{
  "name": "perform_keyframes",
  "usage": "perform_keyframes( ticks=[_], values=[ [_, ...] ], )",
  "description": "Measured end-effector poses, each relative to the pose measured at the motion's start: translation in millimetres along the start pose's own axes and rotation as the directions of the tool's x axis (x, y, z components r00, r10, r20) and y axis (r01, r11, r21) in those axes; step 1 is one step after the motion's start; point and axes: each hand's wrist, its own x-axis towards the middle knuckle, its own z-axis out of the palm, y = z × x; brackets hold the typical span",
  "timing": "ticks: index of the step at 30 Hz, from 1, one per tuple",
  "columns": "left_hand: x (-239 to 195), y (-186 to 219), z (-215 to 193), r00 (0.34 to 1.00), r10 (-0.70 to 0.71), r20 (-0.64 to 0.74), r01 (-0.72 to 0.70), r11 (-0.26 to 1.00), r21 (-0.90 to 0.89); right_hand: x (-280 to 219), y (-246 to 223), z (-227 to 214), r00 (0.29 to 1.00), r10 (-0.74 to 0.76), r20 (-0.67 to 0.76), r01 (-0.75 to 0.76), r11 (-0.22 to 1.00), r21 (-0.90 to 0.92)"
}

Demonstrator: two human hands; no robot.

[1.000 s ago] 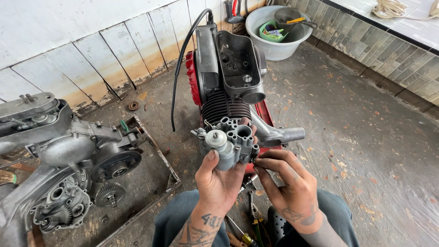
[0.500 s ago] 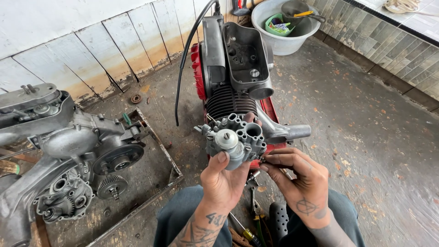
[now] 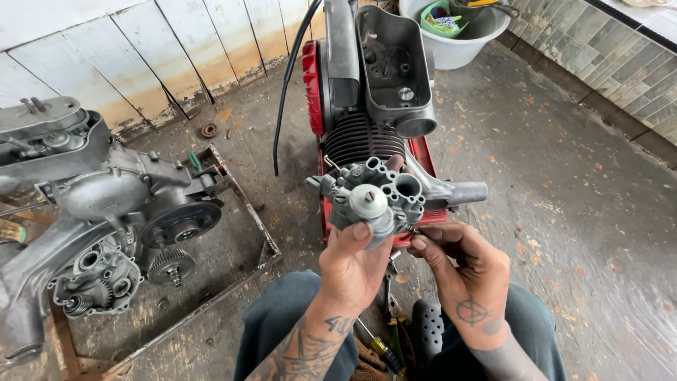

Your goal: Repairing a motorcycle engine by disassembling the carburetor and cylinder components using hand tools.

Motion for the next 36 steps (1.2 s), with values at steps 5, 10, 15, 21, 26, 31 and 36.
perform_keyframes(
  ticks=[5, 10, 15, 21, 26, 31, 36],
  values=[
    [-2.3, -1.1, 3.3, 1.0, 0.012, -0.002, -0.011, 0.994, 0.111, 0.5, -1.1, 2.3, 0.999, -0.032, -0.003, 0.032, 0.999, -0.008],
    [-3.8, -1.5, 4.6, 1.0, 0.024, 0.02, -0.027, 0.987, 0.155, 0.5, -5.8, 2.9, 0.993, -0.113, -0.022, 0.112, 0.993, -0.024],
    [-3.2, -3.8, -2.3, 0.998, 0.059, -0.018, -0.059, 0.998, 0.013, -0.5, 0.5, 4.5, 0.993, -0.121, -0.012, 0.121, 0.992, -0.031],
    [-2.2, -3.2, -2.5, 0.999, 0.044, -0.028, -0.044, 0.999, -0.019, 1.3, -1.1, 4.1, 0.994, -0.108, -0.031, 0.104, 0.988, -0.118],
    [-2.9, -0.3, 5.5, 0.999, 0.035, -0.04, -0.032, 0.997, 0.072, 2.0, 1.2, 2.6, 0.997, -0.074, -0.024, 0.07, 0.986, -0.153],
    [-5.7, -1.9, 4.4, 0.998, 0.021, -0.054, -0.014, 0.993, 0.114, 3.7, 1.2, 1.4, 0.999, 0.006, 0.049, -0.002, 0.997, -0.081],
    [-2.2, -0.1, 11.4, 0.999, -0.001, -0.043, 0.008, 0.987, 0.159, 4.7, 20.2, 1.0, 0.983, 0.126, 0.135, -0.154, 0.962, 0.227]
  ],
)
